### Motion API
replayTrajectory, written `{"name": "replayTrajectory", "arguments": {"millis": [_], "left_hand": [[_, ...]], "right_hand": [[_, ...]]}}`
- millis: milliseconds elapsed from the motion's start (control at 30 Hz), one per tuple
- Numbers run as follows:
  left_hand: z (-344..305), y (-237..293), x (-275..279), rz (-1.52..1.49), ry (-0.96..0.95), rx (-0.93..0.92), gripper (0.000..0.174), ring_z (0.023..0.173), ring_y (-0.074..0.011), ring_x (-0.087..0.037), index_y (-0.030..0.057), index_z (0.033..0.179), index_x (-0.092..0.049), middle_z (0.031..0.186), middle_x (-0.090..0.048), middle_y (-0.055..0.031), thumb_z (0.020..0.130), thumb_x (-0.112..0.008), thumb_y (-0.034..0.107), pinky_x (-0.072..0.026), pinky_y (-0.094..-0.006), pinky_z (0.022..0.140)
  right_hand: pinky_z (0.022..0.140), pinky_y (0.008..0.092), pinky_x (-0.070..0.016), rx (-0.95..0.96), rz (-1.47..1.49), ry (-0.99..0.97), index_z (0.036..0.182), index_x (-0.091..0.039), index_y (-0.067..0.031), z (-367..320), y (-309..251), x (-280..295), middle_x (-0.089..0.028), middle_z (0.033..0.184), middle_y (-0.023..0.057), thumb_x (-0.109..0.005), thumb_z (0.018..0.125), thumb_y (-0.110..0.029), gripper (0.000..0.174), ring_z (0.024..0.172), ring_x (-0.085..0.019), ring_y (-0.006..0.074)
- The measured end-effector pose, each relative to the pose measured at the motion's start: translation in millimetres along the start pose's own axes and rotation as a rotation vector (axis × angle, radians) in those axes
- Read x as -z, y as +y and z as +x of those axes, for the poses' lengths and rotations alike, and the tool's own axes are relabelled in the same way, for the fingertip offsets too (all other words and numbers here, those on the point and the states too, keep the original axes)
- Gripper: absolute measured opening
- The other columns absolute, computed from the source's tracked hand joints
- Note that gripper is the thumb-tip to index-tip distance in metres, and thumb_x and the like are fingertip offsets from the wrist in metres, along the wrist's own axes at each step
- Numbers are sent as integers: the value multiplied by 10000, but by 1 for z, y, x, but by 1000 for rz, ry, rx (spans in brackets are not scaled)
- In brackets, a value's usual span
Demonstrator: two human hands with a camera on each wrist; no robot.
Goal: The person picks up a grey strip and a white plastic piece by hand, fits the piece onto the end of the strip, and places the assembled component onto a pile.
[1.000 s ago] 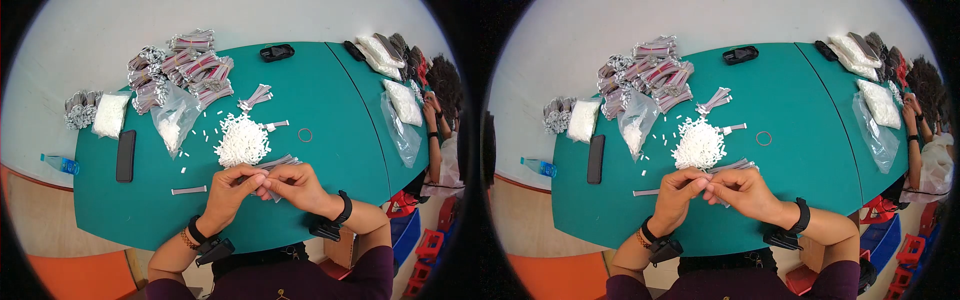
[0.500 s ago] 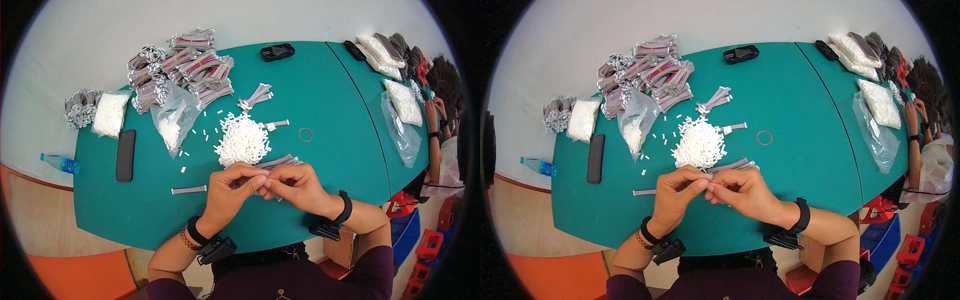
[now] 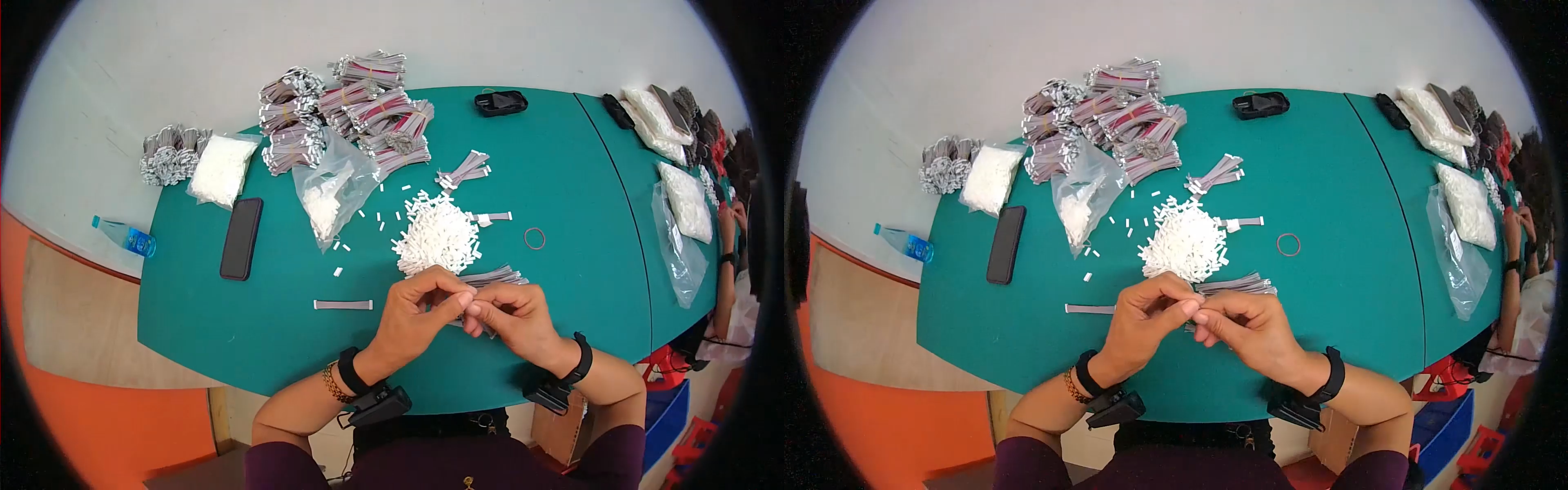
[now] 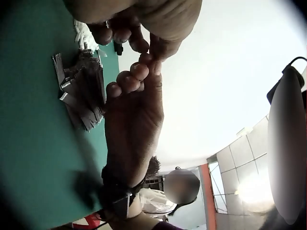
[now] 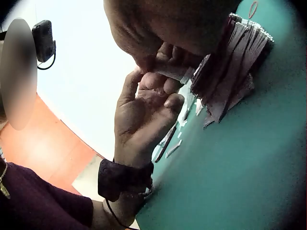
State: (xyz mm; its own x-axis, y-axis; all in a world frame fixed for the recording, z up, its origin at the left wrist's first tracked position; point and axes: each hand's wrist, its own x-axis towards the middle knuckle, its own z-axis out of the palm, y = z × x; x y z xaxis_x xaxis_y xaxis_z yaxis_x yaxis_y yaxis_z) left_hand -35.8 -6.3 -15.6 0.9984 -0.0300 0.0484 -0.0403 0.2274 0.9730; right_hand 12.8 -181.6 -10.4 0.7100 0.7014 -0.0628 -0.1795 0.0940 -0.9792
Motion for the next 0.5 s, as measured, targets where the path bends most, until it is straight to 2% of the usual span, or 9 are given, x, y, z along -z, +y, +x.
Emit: {"name": "replayTrajectory", "arguments": {"millis": [167,267,500], "left_hand": [[2,4,0,-78,-45,102,157,837,-106,-550,-7,966,-635,908,-613,-62,870,-596,111,-439,-247,746],[5,5,4,13,-64,63,217,850,-107,-551,-11,1013,-630,928,-615,-65,875,-596,153,-437,-249,764],[6,5,0,-33,-57,107,213,853,-114,-555,-11,1008,-635,932,-611,-63,874,-594,150,-431,-250,775]], "right_hand": [[625,206,-497,-10,24,68,929,-641,17,0,-2,-3,-644,798,66,-566,894,-106,148,698,-597,90],[617,206,-496,-11,32,70,915,-646,11,1,-2,0,-646,789,59,-566,896,-115,151,689,-596,85],[602,204,-489,-41,19,62,901,-651,-4,1,-7,3,-643,771,42,-564,901,-139,161,672,-587,72]]}}
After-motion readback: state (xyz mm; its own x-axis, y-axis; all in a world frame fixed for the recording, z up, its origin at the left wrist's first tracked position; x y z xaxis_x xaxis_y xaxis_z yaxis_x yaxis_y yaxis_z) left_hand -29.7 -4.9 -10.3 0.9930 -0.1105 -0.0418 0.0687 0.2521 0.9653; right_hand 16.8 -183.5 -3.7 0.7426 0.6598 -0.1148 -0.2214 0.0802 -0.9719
